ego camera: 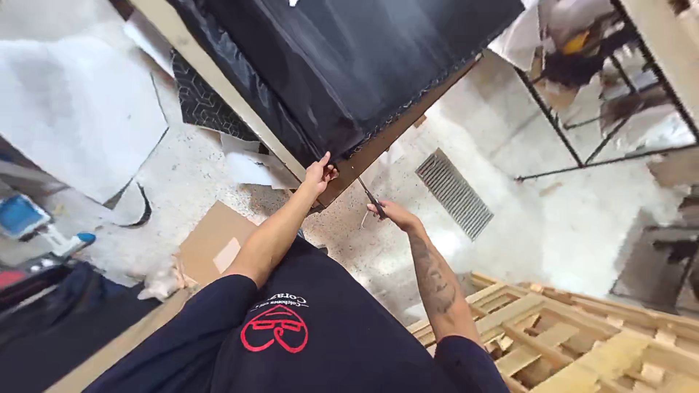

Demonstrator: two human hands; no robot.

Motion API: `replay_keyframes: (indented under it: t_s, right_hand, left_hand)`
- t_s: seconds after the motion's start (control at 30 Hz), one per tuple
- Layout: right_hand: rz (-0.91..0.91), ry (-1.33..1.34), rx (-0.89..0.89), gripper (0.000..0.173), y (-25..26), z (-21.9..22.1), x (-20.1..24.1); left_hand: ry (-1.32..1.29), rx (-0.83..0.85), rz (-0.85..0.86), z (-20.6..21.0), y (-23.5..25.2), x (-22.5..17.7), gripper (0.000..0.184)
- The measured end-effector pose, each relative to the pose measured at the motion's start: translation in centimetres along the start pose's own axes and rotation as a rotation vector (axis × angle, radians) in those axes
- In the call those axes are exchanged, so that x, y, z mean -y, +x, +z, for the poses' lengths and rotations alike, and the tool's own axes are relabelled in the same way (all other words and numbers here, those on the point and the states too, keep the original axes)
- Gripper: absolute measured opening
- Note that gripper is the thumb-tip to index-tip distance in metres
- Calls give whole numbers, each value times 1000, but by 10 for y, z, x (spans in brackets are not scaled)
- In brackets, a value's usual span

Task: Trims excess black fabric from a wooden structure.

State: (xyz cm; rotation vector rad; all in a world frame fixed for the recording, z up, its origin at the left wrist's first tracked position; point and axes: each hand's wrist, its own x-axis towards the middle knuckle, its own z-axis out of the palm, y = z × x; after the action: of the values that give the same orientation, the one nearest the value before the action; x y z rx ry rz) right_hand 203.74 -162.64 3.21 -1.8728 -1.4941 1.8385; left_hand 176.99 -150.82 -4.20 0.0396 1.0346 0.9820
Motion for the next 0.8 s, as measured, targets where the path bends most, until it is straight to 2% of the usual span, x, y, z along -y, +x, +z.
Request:
replay_keyframes:
  t_s: [0.13,0.23,0.3,0.4,0.5,0.6,0.67,0.73,0.8]
  right_hand:
    - [-35,-84,84,57,47,-43,55]
    - [-39,-126,103,54,68,-58,84]
    - [-29,-188,74,52,73,-56,96]
    - [-55,-287,-34,46,80,-46,111]
    - [-83,-224,-82,39,73,-34,105]
    - [-87,-252,-84,44,90,-31,114]
    - [-85,-245,-101,45,100,-30,116]
    - [-110,-198,-97,38,106,-29,120]
    - [-106,-194,-66,38,112,-27,128]
  left_hand:
    - [5,25,27,2,2,-3,64]
    - [-37,71,19,-1,-3,-3,63]
    - [-84,97,-1,-2,-5,-2,61]
    - [-123,144,-7,-3,7,-7,49]
    - [-139,165,-35,-8,9,-1,47]
    - [-182,192,-32,-10,12,-7,44]
    - [-206,220,-38,-14,14,-1,45]
    - [-204,196,-32,-18,15,2,49]
    - [-208,147,1,-22,15,6,57]
